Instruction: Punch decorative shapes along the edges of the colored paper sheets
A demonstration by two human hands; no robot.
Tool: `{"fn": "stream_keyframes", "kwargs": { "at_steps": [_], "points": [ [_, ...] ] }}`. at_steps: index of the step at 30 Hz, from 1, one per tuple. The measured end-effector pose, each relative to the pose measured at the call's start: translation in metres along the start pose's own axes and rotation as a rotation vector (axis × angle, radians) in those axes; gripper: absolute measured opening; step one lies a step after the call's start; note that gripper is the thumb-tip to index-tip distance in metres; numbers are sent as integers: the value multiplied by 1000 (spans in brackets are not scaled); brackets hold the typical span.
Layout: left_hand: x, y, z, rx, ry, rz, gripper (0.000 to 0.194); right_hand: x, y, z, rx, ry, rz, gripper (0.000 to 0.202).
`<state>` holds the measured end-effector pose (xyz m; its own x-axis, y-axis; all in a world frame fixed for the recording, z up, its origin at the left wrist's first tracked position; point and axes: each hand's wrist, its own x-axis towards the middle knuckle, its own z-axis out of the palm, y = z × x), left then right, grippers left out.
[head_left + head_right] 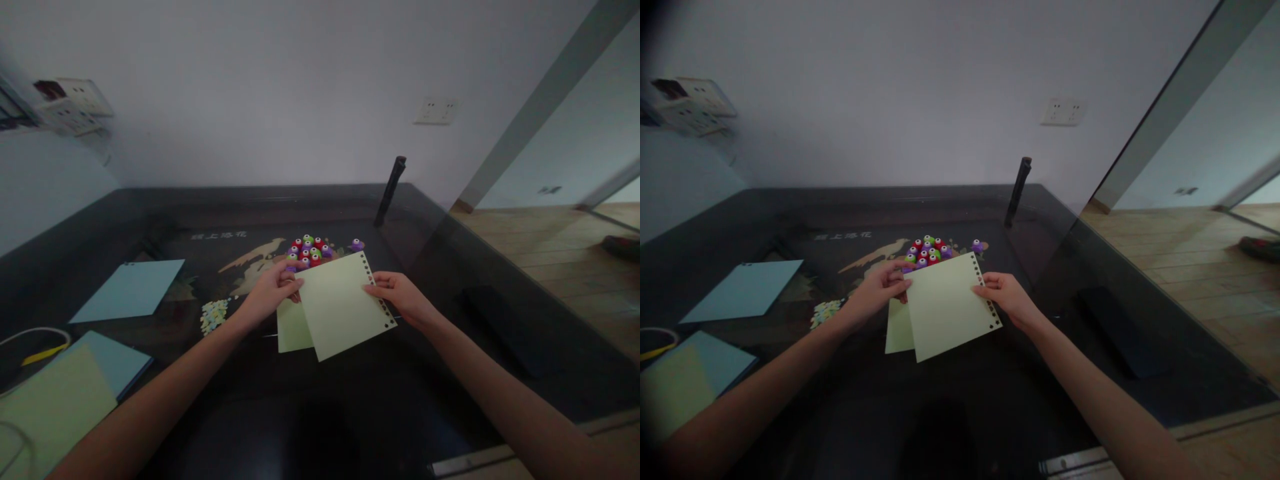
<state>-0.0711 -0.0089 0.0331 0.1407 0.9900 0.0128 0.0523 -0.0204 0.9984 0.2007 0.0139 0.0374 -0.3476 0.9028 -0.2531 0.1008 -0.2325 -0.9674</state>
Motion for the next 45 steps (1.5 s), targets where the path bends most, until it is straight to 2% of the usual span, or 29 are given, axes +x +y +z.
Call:
{"fn": "stream_keyframes", "kwargs": {
  "at_steps": [5,9,12,16,20,24,30,40,45],
  "points": [
    [12,0,16,88,-88,31,23,-9,0,-21,30,61,25,30],
    [35,8,45,146,-117,88,16,-18,-4,-48,69,173,42,30],
    [60,10,70,270,-160,154,16,-23,-3,-70,63,276,47,29],
    [89,4,98,497,-169,252,14,-24,8,-97,4,403,8,29],
    [106,-8,116,603,-148,298,13,-19,22,-114,-111,434,-17,30],
    [110,-20,121,702,-166,311,16,-10,34,-121,-322,442,-22,31],
    [110,-30,118,819,-201,337,17,1,45,-118,-799,489,-114,31],
    [111,-37,116,889,-205,381,12,-6,44,-102,-1047,546,-105,42],
    [110,-33,111,917,-185,406,17,-8,44,-102,-1177,586,-203,47]
  ]
}}
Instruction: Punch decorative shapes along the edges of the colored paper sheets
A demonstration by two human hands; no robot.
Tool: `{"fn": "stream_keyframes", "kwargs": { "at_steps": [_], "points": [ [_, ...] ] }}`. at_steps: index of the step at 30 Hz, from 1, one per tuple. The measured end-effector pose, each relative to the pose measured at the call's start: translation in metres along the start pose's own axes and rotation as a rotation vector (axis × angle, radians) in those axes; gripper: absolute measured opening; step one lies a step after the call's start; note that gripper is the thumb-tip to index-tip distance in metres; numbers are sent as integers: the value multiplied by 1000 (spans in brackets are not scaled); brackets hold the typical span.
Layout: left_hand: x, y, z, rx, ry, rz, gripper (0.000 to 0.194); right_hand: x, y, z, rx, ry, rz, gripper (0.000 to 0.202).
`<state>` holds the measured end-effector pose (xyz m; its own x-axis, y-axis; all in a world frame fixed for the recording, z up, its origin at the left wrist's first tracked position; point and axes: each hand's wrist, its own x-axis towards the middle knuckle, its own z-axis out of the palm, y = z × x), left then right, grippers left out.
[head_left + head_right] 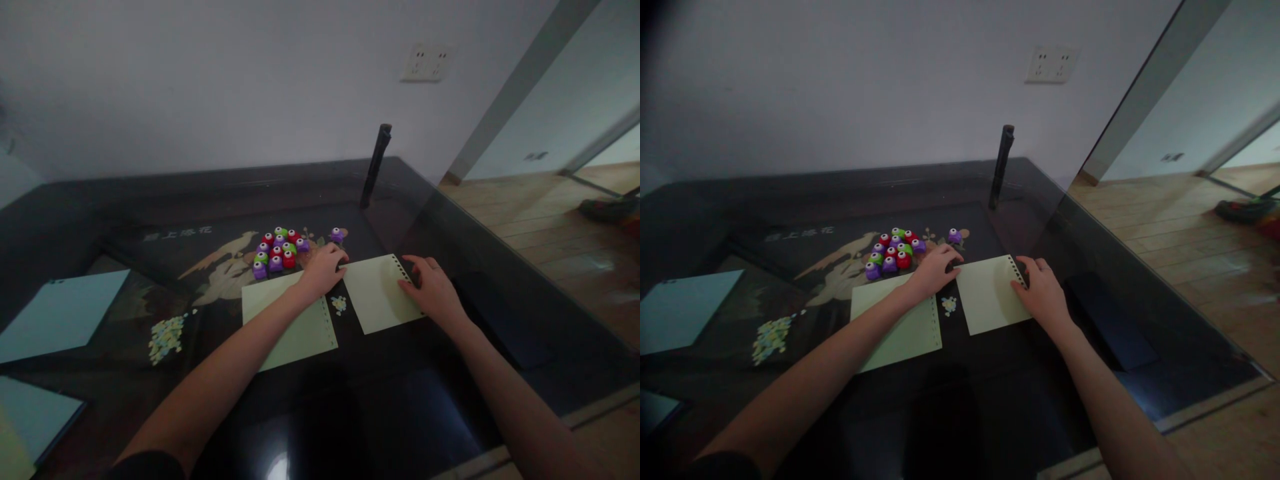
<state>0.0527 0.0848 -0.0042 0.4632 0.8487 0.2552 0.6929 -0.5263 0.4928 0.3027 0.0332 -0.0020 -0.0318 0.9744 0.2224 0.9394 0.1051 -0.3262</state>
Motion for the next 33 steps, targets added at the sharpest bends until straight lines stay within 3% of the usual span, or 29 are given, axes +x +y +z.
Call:
{"fn": "stream_keyframes", "kwargs": {
  "at_steps": [4,11,20,33],
  "points": [
    [-7,20,-8,129,-2,45,20,2,6,-1,53,19,-40,36],
    [-35,75,4,258,-236,205,41,3,13,3,138,20,-190,26],
    [-41,65,9,297,-257,204,48,1,13,12,107,-47,-266,26],
    [-46,71,11,338,-236,224,45,-2,14,8,101,-60,-290,27]
  ]
}}
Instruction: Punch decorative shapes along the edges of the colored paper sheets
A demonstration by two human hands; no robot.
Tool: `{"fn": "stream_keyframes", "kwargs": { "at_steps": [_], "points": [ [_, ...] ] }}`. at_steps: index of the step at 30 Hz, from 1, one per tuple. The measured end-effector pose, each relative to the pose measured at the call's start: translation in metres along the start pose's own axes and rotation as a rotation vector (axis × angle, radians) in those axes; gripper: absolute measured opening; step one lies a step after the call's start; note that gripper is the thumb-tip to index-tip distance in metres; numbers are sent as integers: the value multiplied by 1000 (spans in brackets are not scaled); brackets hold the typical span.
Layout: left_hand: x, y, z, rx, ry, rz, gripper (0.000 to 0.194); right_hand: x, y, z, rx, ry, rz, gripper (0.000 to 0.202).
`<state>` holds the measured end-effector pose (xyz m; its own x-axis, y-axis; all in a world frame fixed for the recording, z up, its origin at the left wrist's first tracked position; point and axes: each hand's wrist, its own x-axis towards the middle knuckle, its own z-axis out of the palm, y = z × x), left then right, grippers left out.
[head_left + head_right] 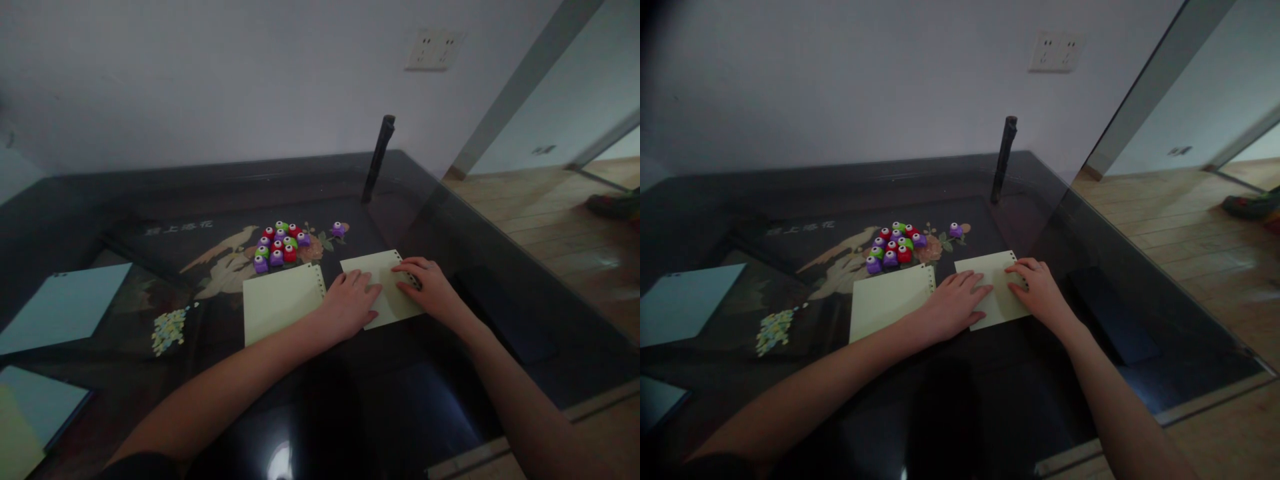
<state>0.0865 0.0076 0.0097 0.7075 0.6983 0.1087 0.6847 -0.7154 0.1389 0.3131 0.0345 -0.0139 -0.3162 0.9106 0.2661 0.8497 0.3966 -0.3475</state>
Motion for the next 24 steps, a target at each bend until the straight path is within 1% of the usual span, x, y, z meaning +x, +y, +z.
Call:
{"fn": "stream_keyframes", "kwargs": {
  "at_steps": [6,10,13,17,19,21,24],
  "points": [
    [0,1,-4,-6,-24,2,45,0,0,-1,-3,-11,2,27],
    [1,-1,-11,-25,5,2,42,3,-4,-4,2,2,17,27],
    [3,-3,-25,-45,60,27,37,4,-7,-9,27,64,34,24],
    [1,-7,-52,-136,158,31,26,6,-9,-14,85,136,103,20],
    [-7,-13,-62,-200,201,1,23,7,-11,-15,112,138,123,19],
    [-22,-25,-68,-245,234,-51,22,8,-15,-15,132,125,124,19],
    [-55,-54,-70,-234,264,-201,21,10,-26,-16,160,105,105,18]
  ]
}}
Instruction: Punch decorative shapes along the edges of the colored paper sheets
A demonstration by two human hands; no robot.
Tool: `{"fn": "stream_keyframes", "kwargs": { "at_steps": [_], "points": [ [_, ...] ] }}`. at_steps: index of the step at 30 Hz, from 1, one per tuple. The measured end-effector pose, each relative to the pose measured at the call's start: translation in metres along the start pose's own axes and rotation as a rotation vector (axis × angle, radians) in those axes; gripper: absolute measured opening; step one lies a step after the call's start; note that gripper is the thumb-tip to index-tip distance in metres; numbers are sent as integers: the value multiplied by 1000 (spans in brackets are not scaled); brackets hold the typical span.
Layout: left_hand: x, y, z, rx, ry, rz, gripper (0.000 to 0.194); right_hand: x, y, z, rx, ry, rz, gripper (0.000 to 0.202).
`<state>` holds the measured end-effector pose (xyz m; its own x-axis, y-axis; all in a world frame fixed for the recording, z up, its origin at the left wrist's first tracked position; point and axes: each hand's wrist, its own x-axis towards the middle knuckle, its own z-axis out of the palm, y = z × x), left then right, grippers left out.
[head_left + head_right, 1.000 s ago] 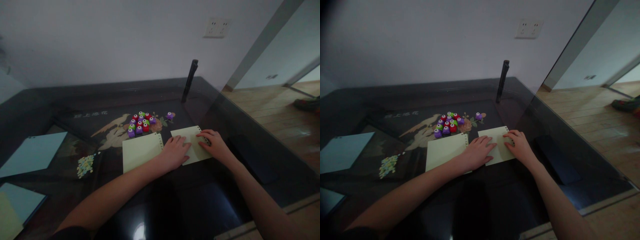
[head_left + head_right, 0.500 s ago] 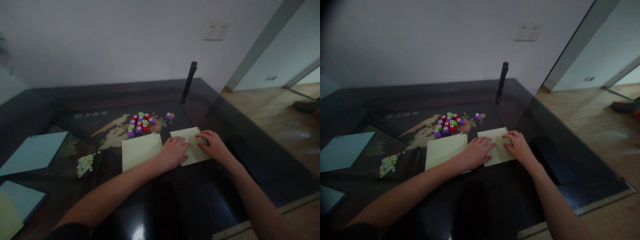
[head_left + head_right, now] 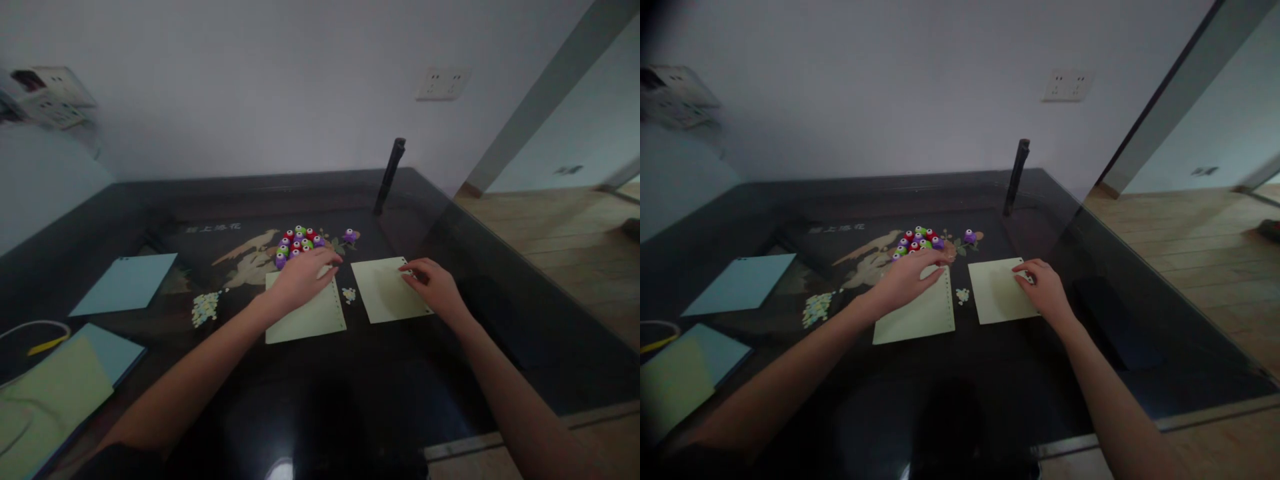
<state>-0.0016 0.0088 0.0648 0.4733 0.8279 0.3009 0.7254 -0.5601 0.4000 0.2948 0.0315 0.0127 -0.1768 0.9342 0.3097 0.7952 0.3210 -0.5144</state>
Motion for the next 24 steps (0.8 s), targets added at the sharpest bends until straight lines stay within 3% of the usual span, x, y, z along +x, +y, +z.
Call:
{"fn": "stream_keyframes", "kwargs": {
  "at_steps": [5,8,15,19,24],
  "points": [
    [-46,-63,-26,104,72,-277,18,7,-30,6,87,-123,-104,17],
    [-62,-84,-33,88,58,-370,17,20,-56,11,94,-193,-171,16],
    [-75,-95,-24,92,-47,-495,22,66,-108,38,21,-261,-274,14],
    [-78,-97,-18,130,-90,-471,37,76,-113,64,-92,-398,-275,18],
    [-78,-98,-15,165,-155,-435,50,73,-110,86,-143,-433,-408,39]
  ]
}}
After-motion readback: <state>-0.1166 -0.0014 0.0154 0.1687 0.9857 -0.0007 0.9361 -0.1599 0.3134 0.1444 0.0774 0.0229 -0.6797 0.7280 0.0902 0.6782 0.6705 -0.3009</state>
